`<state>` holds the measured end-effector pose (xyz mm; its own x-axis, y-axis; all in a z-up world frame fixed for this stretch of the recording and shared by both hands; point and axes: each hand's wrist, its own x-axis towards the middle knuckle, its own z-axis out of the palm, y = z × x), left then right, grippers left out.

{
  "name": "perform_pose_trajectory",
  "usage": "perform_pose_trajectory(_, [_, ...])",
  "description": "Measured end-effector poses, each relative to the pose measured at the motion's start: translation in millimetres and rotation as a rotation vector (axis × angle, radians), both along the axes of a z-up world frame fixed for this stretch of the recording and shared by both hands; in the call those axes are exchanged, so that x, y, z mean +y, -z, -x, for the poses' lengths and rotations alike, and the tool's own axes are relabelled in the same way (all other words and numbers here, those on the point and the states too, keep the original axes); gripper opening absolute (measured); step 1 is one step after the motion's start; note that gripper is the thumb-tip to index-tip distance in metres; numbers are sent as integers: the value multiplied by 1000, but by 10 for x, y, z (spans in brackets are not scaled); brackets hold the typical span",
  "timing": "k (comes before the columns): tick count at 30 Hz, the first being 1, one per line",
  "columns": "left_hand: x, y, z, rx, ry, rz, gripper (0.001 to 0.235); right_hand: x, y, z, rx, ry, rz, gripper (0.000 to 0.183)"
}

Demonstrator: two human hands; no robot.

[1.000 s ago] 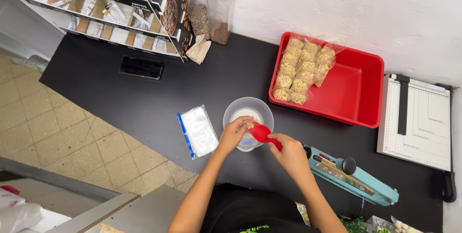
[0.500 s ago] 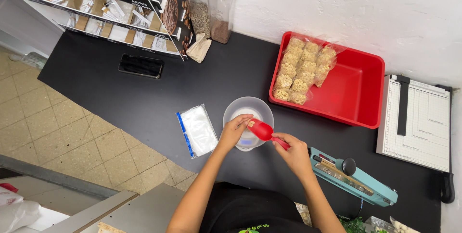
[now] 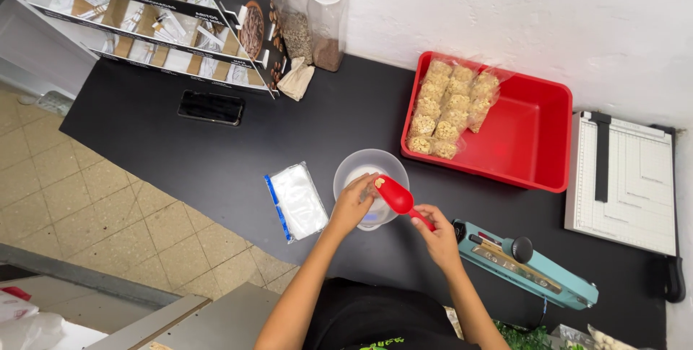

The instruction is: Packaging grains from a large bag into smaller individual bags using a scoop and bowl

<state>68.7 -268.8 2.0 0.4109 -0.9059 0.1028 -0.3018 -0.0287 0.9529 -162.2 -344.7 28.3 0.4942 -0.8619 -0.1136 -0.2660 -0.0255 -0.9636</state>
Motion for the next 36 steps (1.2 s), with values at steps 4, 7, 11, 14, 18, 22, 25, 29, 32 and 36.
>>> perform_pose_trajectory(4, [-14, 45, -32, -44, 41, -4, 65, 27, -6, 63, -66, 29, -43, 25])
perform_pose_trajectory(7, [-83, -8, -75, -121, 128, -83, 86, -4, -85, 162, -137, 86, -78, 26])
perform_pose_trajectory(11, [-199, 77, -109, -344, 138, -181, 64, 6, -190, 350, -155, 164, -62, 28])
perform_pose_trajectory(14, [-258, 89, -126, -370, 165, -179, 44, 93, -249, 503, -162, 226, -81, 28])
perform_pose_trajectory(18, [-268, -62, -111, -2, 137, -27, 16, 225, -383, 686, -88, 313, -186, 27])
perform_pose_trajectory(22, [-323, -135, -18, 344, 32, -111, 22, 140, -652, 866, -77, 280, -79, 27])
perform_pose_trajectory(25, [-470, -237, 16, 301, -47, -98, 18, 9, -811, 1025, -104, 337, -60, 26])
perform_pose_trajectory(29, [-846, -967, 193, 230, 2, -155, 23, -118, -930, 1266, -157, 454, -59, 34])
perform_pose_trajectory(32, [-1290, -1397, 375, 220, 107, -169, 25, -205, -916, 1438, -135, 521, -18, 36])
perform_pose_trajectory(36, [-2011, -1334, 742, 212, 249, -42, 29, -309, -904, 1561, -123, 627, 41, 38])
